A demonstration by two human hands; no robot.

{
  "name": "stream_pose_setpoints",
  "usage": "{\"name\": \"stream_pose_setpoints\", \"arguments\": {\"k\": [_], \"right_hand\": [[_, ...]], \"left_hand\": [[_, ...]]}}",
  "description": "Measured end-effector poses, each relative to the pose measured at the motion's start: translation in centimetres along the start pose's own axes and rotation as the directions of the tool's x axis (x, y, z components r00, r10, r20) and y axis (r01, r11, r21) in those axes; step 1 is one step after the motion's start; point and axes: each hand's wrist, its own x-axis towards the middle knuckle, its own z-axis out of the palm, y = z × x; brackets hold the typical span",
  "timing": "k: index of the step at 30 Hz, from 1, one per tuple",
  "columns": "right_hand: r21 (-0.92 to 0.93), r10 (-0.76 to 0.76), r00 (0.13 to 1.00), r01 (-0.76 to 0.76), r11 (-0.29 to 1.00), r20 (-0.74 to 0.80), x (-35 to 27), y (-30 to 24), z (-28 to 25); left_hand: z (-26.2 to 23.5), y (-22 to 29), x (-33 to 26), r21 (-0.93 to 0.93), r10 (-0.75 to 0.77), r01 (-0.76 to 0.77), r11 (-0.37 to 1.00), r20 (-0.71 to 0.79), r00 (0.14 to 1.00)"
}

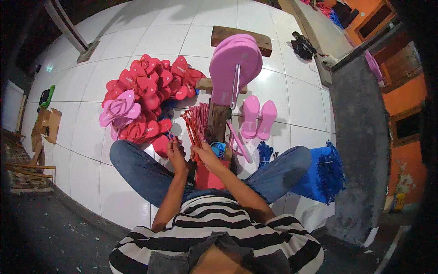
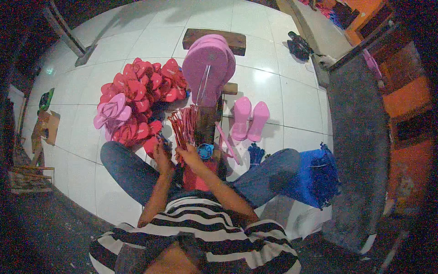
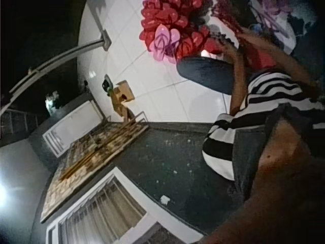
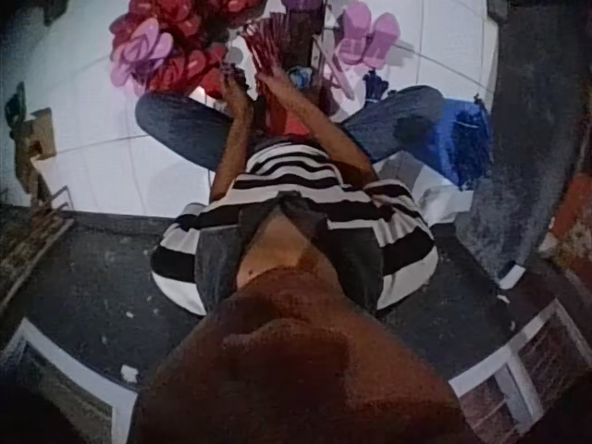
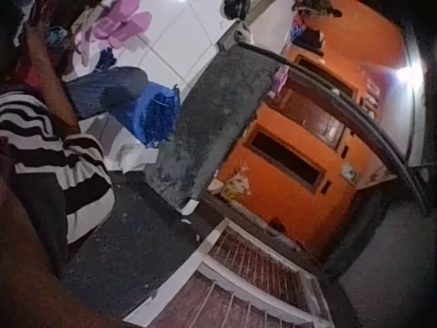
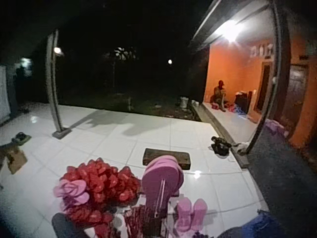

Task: The person assembles flip-flops by pulling rubber straps through holes in the foam soles using a metal tool mounted on a wooden block, handling several soles and straps one at a time.

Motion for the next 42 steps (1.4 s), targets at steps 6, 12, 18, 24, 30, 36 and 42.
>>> {"name": "stream_pose_setpoints", "arguments": {"k": [6, 12, 18, 24, 30, 36, 42], "right_hand": [[-0.102, -0.067, 0.998, 0.066, 0.993, -0.012, 0.6, -1.3, 2.1], [-0.164, -0.084, 0.996, 0.081, 0.983, -0.011, -0.3, -1.8, 1.2], [-0.298, -0.138, 0.978, 0.181, 0.937, 0.159, -0.2, 2.0, -2.0], [-0.346, -0.052, 0.961, 0.147, 0.927, 0.271, -5.0, -2.2, -2.6], [-0.467, 0.048, 0.975, 0.060, 0.882, 0.216, -5.4, 0.0, -5.0], [-0.394, 0.085, 0.980, -0.008, 0.919, 0.179, -7.2, -2.9, -4.3], [-0.435, 0.167, 0.973, -0.083, 0.897, 0.159, -7.2, -2.4, -5.7]], "left_hand": [[-2.4, -1.8, 1.2, 0.007, -0.056, 0.056, 0.998, 0.150, 0.987], [-0.1, 0.0, -0.1, 0.049, -0.183, 0.178, 0.983, 0.098, 0.978], [0.9, -0.2, -0.4, 0.114, -0.103, 0.084, 0.990, 0.177, 0.979], [1.6, 1.4, -1.5, 0.174, -0.203, 0.177, 0.969, 0.147, 0.968], [1.6, 0.3, -1.8, 0.100, -0.290, 0.272, 0.957, 0.299, 0.909], [3.7, 2.7, -3.6, 0.243, -0.157, 0.092, 0.966, 0.264, 0.952], [3.6, 2.7, -3.7, 0.556, -0.134, -0.039, 0.830, 0.267, 0.954]]}}
